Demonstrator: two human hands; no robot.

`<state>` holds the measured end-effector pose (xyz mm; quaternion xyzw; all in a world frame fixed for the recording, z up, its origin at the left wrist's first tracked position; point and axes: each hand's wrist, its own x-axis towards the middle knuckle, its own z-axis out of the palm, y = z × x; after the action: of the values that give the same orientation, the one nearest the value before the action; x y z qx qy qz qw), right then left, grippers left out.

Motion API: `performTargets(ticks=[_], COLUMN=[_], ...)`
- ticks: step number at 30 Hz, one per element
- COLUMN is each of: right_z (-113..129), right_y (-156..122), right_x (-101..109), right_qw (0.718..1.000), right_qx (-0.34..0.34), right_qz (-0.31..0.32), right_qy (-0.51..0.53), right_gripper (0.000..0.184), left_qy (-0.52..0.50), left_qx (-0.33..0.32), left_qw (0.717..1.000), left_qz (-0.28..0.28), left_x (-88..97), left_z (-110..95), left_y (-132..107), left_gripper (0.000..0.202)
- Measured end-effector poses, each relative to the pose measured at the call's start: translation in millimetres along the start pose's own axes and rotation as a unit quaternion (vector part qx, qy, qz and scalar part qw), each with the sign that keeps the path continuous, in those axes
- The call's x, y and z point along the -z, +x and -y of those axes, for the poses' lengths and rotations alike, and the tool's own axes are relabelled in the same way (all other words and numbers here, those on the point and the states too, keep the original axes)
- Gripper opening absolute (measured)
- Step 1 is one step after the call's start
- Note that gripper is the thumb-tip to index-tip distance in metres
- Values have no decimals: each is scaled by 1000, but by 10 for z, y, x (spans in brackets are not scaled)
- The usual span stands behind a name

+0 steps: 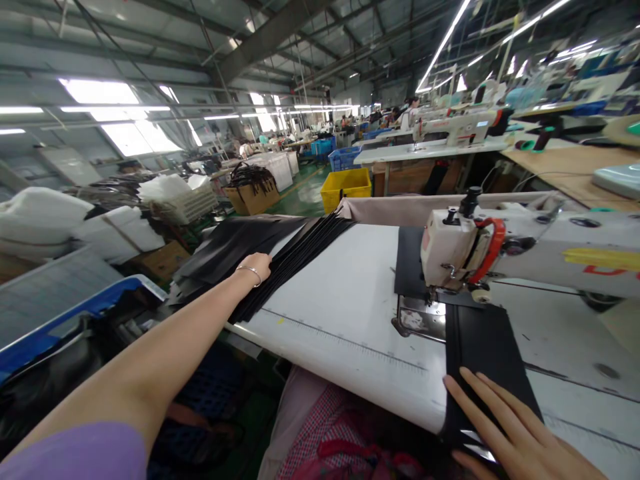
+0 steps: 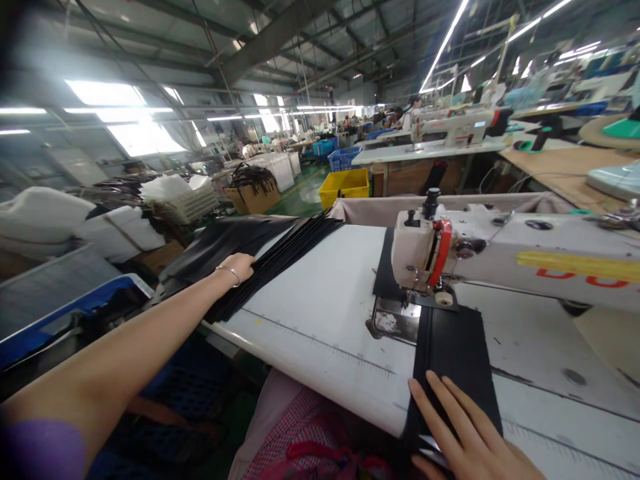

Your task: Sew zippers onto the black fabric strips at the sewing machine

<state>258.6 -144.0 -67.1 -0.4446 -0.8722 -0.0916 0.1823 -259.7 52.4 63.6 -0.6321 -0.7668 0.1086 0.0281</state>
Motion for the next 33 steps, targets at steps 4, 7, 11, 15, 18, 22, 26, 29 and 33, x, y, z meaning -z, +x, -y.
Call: performTargets(ticks=[4, 7, 11, 15, 18, 22, 26, 29, 33], right_z=[-165, -266, -230, -137, -113, -136, -231, -306, -332], right_y=[159, 347, 530, 594, 664, 817, 922, 937, 913], right_x=[92, 102, 87, 123, 151, 159, 161, 165, 174], right_qw=[998, 989, 983, 989, 991, 990, 993, 993, 992], right_qx=[-58, -149, -178, -138, -123, -130, -87, -74, -82], right_qz=[1, -5, 24, 53, 59, 62, 81, 88, 79], right_qy=[32, -6, -41, -11, 8, -3, 13, 32, 51], right_gripper=[42, 47, 50, 45, 45, 47, 48, 46, 44], left_qy=[0, -35, -96, -27, -55, -115, -129, -134, -125], left_qx=[-68, -195, -389, -487, -535, -563, -484, -464, -508], left_qw=[997, 976, 912, 871, 830, 807, 858, 870, 850], left_qz=[20, 91, 91, -61, -147, -138, -115, -103, -64], left_x=[122, 118, -152, -608, -792, -664, -438, -374, -357], left_z=[-177, -360, -656, -1007, -1235, -1451, -1584, -1664, -1763], left_y=[-322, -735, -1288, -1662, -1726, -1404, -716, -340, -568], left_gripper=[27, 31, 84, 99, 67, 79, 70, 57, 93])
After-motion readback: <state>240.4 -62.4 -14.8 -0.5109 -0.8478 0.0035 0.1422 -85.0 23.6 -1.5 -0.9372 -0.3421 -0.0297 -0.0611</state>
